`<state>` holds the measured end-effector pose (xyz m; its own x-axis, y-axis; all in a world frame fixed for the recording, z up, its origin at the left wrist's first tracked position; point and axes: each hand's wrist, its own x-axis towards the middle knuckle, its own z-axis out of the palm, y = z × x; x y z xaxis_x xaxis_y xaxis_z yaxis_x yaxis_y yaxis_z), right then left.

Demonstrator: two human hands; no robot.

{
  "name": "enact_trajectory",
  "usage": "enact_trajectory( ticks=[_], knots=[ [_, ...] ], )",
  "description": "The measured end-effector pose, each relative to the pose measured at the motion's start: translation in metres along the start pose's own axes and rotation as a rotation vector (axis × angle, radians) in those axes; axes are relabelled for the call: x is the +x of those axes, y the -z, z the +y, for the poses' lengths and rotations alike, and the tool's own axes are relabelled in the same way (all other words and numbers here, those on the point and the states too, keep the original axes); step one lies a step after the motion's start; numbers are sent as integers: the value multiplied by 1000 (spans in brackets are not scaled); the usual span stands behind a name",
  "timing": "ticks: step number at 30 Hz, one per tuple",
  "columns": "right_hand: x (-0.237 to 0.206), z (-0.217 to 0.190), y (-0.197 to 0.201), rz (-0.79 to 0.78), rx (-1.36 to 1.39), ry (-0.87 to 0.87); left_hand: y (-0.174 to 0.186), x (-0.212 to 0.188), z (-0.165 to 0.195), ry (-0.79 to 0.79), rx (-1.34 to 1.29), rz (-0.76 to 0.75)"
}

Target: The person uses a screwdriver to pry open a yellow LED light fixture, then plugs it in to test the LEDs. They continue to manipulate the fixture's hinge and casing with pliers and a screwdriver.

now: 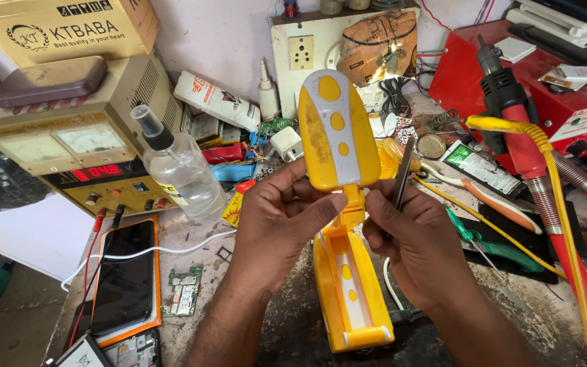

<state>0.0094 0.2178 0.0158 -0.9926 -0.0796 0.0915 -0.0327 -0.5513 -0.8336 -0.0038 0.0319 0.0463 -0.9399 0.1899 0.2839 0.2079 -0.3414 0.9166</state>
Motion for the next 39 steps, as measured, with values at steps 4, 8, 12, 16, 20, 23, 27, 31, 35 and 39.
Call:
enact_trajectory(
  ticks=[4,8,12,16,20,23,27,31,35,39],
  knots=[
    [-1,-2,2,0,-39,2,-1,0,0,6,-29,-3],
    [3,-3,6,76,-72,-37,2,0,2,9,-36,-27],
    [5,-4,7,53,-134,17,4,0,4,-10,-20,-53],
    [4,-7,2,119,-77,-32,5,-1,7,-33,59,-63],
    [3,-9,-4,93,-79,174,3,-1,6,-33,71,-50],
    [2,-11,-5,120,-96,168,4,-1,6,-31,56,-49],
    [5,-10,-4,64,-86,119,4,-1,6,-37,77,-48],
    [3,-10,-3,112,-168,211,2,-1,4,-46,45,-54],
    [2,-10,-2,58,-47,163,1,0,2,-53,68,-24],
    [8,-10,2,77,-76,81,3,1,2,-40,47,-34]
  ],
)
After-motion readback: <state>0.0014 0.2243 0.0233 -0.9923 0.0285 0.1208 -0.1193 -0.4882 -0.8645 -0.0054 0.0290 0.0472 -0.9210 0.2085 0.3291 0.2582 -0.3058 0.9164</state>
